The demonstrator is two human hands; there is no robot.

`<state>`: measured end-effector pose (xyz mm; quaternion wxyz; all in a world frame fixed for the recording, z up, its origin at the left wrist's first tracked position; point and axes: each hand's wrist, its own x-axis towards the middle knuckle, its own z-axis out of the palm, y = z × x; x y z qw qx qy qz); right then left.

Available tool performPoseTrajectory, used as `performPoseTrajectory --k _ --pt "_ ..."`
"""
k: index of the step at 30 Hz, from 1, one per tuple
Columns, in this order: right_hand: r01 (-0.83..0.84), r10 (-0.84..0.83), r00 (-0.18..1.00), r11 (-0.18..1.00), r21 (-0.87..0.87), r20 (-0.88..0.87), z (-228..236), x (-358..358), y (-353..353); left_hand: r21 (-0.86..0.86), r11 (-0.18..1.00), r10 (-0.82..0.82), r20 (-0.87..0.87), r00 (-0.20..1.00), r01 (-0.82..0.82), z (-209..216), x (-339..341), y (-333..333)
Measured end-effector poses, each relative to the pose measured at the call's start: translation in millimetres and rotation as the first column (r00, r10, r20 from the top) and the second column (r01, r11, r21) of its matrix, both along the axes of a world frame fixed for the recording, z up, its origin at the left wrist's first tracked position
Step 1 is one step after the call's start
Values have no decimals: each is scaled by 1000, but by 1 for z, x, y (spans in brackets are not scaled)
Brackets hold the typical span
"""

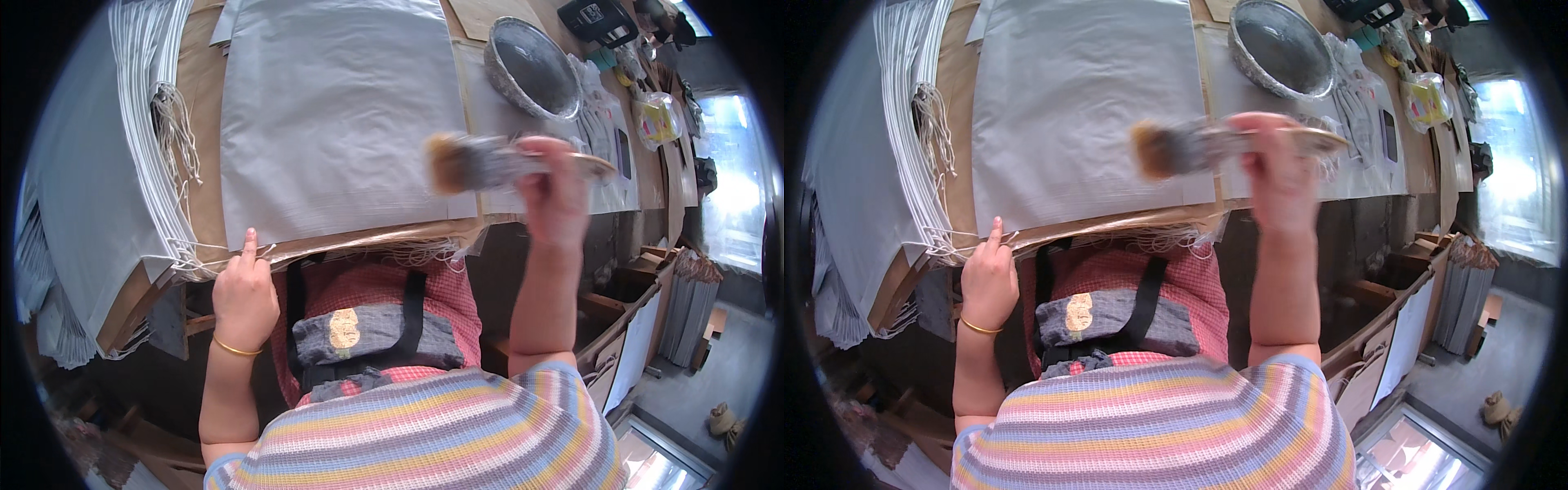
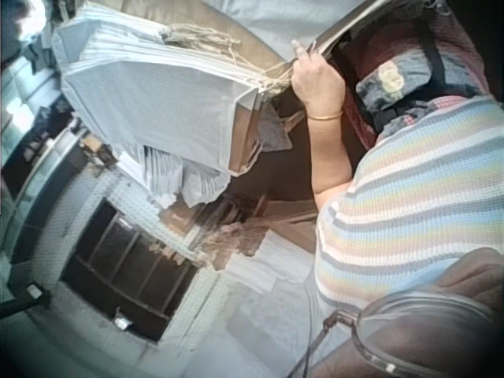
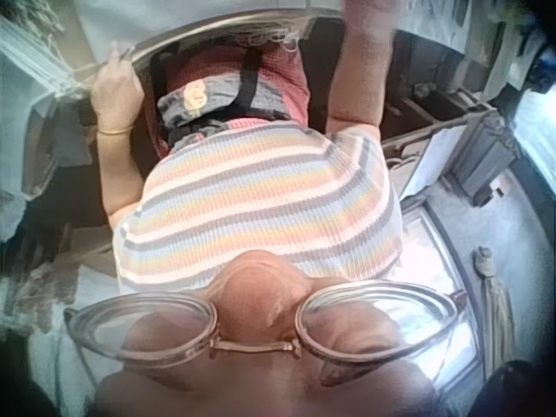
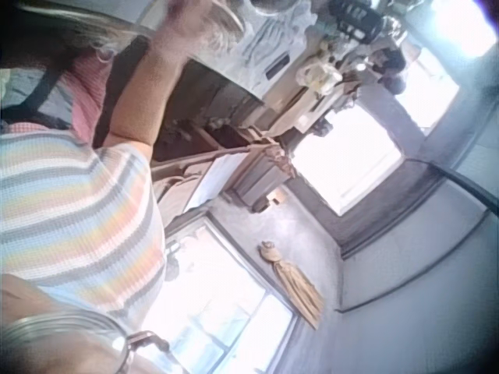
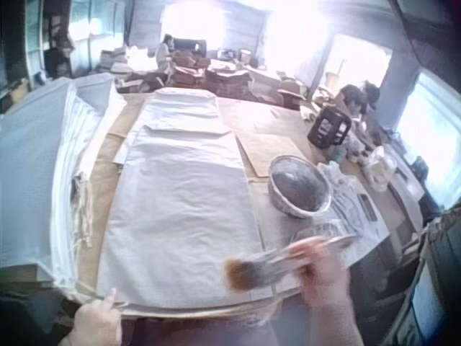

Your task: The person repeatedly applies adhesive to the edge of a white paper sheet using a brush, folds the edge over, and presses it to form a sealed pouch. The finished pouches are stacked on the table.

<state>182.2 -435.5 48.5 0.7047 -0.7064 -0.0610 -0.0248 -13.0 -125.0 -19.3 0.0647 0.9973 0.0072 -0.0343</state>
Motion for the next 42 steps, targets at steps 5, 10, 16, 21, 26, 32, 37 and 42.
performPoseTrajectory --k 5,10,16,21,26,32,37,42 --pt "306 109 898 543 -782 427 -16 23 -126 -28 991 -119 211 970 128 17 0 0" --pt "398 407 825 72 -914 392 -22 -2 -150 -928 342 -95 -190 977 -147 67 -15 -1" --pt "-587 739 625 657 -473 250 -31 -97 19 -943 206 -180 224 958 260 108 -13 -25" --pt "-687 723 691 653 -317 -8 -28 -98 -16 -771 636 243 213 946 10 129 -44 11" --pt "-521 606 795 704 -483 24 36 -56 -59 -524 851 244 332 911 -37 108 -19 22" --pt "-397 469 882 793 -463 48 62 -44 -67 -567 814 356 312 881 -128 109 -21 45" --pt "-411 339 912 755 -511 -233 -25 -3 -37 -156 973 216 353 910 -171 41 23 48" --pt "-293 198 953 797 -527 -230 -94 -3 -23 458 798 403 78 912 -392 11 43 28"
